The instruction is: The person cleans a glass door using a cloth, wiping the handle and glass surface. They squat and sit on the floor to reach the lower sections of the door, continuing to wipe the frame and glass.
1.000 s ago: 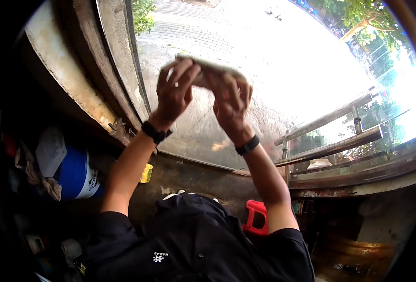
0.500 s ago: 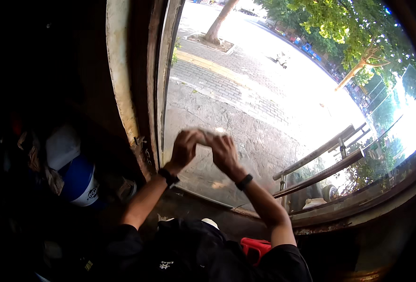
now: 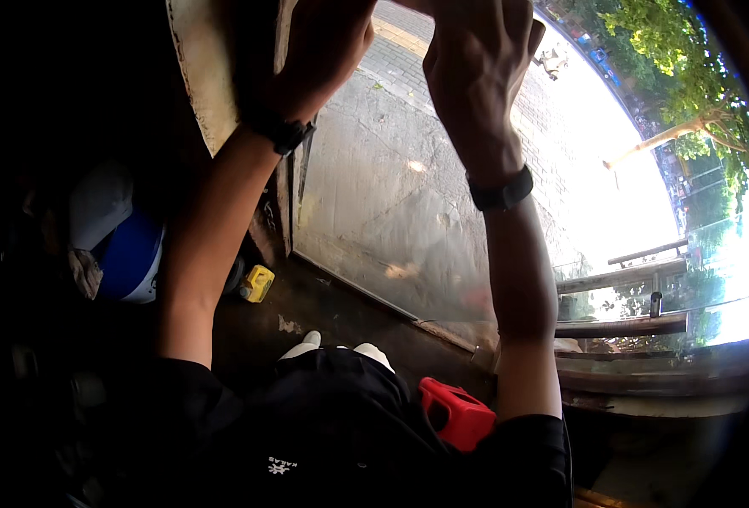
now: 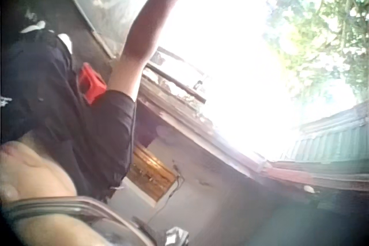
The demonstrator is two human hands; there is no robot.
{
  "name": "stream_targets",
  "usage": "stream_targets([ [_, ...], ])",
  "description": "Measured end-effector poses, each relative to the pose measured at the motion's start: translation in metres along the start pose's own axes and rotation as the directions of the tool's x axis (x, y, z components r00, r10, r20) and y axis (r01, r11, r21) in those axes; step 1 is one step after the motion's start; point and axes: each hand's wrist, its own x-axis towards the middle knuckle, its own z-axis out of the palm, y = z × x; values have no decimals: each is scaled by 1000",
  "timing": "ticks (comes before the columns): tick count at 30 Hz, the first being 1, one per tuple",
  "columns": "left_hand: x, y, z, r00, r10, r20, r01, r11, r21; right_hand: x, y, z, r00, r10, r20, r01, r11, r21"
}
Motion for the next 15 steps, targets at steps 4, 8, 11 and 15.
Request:
stream_targets([
  [4,-122,67,-21,910,-320,266,290,946,146,-56,-61,4,938,185,295,-214,974,70],
  [8,-207,99,-37,806,-480,347,434,877,205,-119,-94,0,843,168,511,-310,928,205],
  [11,-272,115,-58,734,-571,367,527,820,223,-160,-124,3,772,40,635,-277,920,278],
  [15,-405,161,-75,558,-758,338,713,646,272,-242,-171,-1,753,-149,641,-180,890,418],
])
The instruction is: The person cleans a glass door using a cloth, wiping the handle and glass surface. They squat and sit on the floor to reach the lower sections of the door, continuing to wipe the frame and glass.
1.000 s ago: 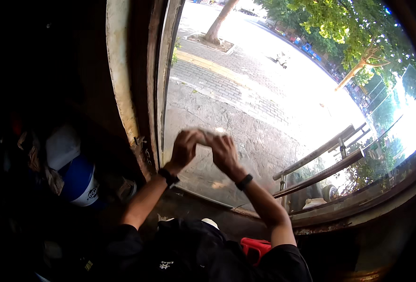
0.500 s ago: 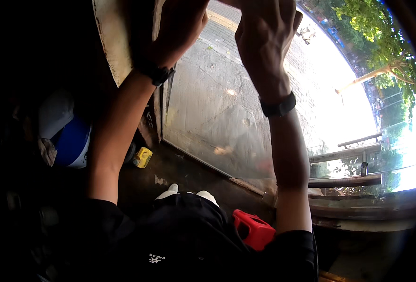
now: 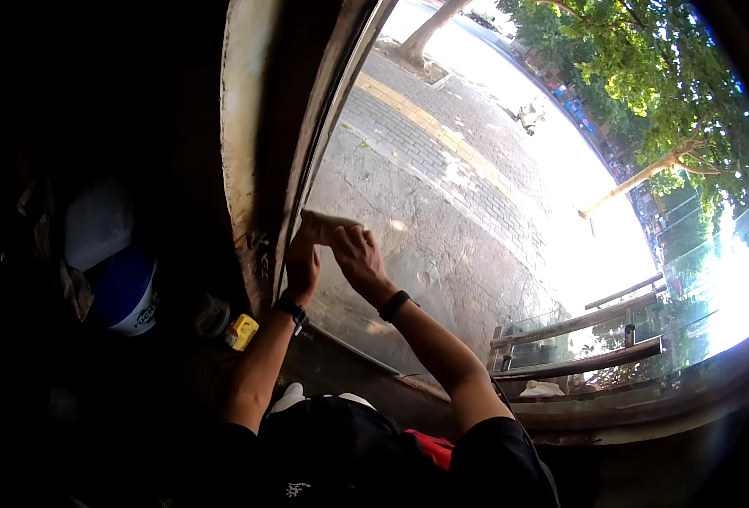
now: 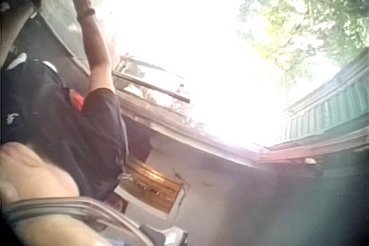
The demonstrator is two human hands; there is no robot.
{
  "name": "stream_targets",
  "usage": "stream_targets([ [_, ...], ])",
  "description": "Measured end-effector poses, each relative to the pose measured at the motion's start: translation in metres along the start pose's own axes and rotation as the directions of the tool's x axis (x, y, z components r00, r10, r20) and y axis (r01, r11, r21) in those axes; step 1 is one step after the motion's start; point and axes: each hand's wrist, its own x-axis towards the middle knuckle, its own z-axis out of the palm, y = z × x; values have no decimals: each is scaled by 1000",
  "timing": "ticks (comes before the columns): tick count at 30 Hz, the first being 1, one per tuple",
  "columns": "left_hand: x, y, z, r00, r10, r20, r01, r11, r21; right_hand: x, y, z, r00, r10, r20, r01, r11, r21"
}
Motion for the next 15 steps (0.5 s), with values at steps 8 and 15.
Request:
stream_targets([
  [8,-7,91,3,994,-110,-23,108,991,-79,29,33,-79,999,-1,54,-15,958,286],
  [15,315,272,-47,644,639,-421,-700,714,15,126,155,-306,860,-181,-478,-70,884,-462],
])
